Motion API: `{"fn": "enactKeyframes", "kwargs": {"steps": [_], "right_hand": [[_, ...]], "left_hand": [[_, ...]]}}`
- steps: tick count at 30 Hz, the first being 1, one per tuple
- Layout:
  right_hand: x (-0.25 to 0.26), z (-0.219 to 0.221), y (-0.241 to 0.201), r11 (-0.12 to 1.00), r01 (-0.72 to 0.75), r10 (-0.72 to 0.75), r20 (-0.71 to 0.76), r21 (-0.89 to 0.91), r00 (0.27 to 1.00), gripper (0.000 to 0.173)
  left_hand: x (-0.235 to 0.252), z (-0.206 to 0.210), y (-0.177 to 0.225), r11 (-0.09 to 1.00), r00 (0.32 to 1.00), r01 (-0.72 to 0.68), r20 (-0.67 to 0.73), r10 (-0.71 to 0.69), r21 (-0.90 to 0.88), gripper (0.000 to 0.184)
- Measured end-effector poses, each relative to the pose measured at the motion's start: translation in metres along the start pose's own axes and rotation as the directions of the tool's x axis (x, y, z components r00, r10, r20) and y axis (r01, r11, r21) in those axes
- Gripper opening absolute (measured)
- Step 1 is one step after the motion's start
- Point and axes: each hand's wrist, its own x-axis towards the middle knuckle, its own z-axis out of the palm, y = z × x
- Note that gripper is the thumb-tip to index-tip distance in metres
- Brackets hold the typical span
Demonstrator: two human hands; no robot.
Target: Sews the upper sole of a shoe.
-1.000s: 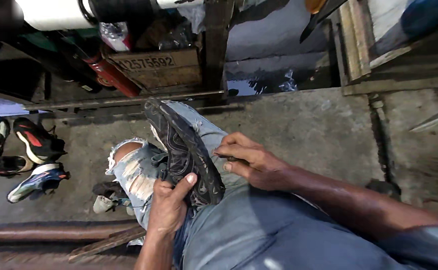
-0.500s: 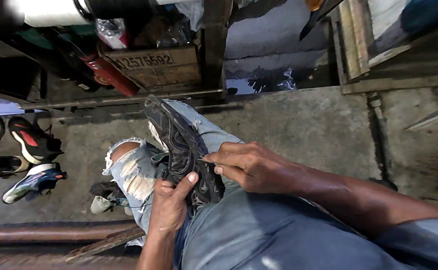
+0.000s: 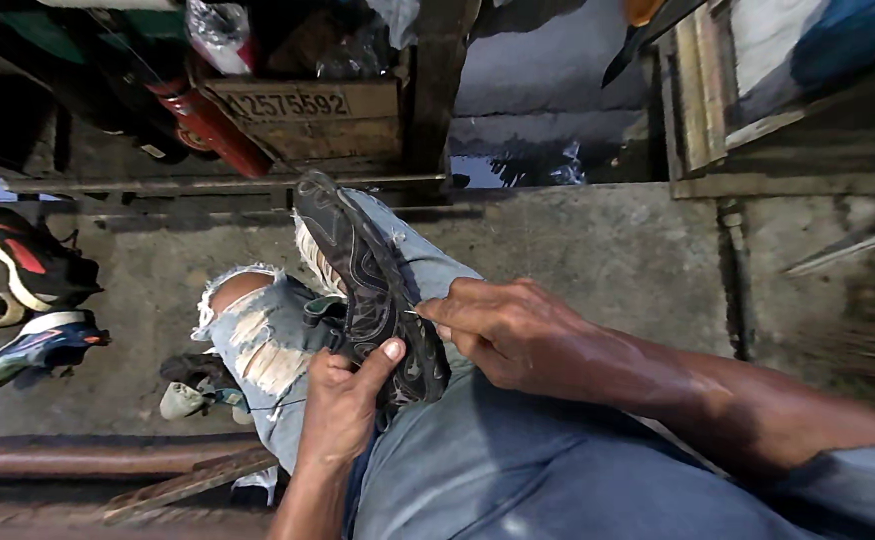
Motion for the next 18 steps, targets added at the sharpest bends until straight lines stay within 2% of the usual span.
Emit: {"fn": "enactKeyframes", "kwargs": {"steps": [5,10,14,18], "right_hand": [[0.005,-0.011,-0.008,0.990,-0.018,0.027,0.064,-0.142,0.998,0.028],[0.019,-0.019,0.003,0.991,0.042,-0.019,0.170,-0.129,0.985,0.019],[0.029,-0.023,0.009,0.989,0.084,-0.055,0.230,-0.119,0.972,0.018],[0.036,-0.026,0.006,0.986,0.067,-0.017,0.302,-0.155,0.953,0.015]], "left_hand": [[0.000,0.007,0.002,0.974,0.996,-0.089,0.043,0.082,0.210,0.014],[0.005,0.011,0.007,0.910,0.987,-0.153,0.103,0.122,0.385,0.014],[0.009,0.009,0.007,0.893,0.983,-0.175,0.132,0.131,0.414,0.011],[0.010,0.007,0.006,0.855,0.975,-0.215,0.152,0.162,0.472,0.011]]}}
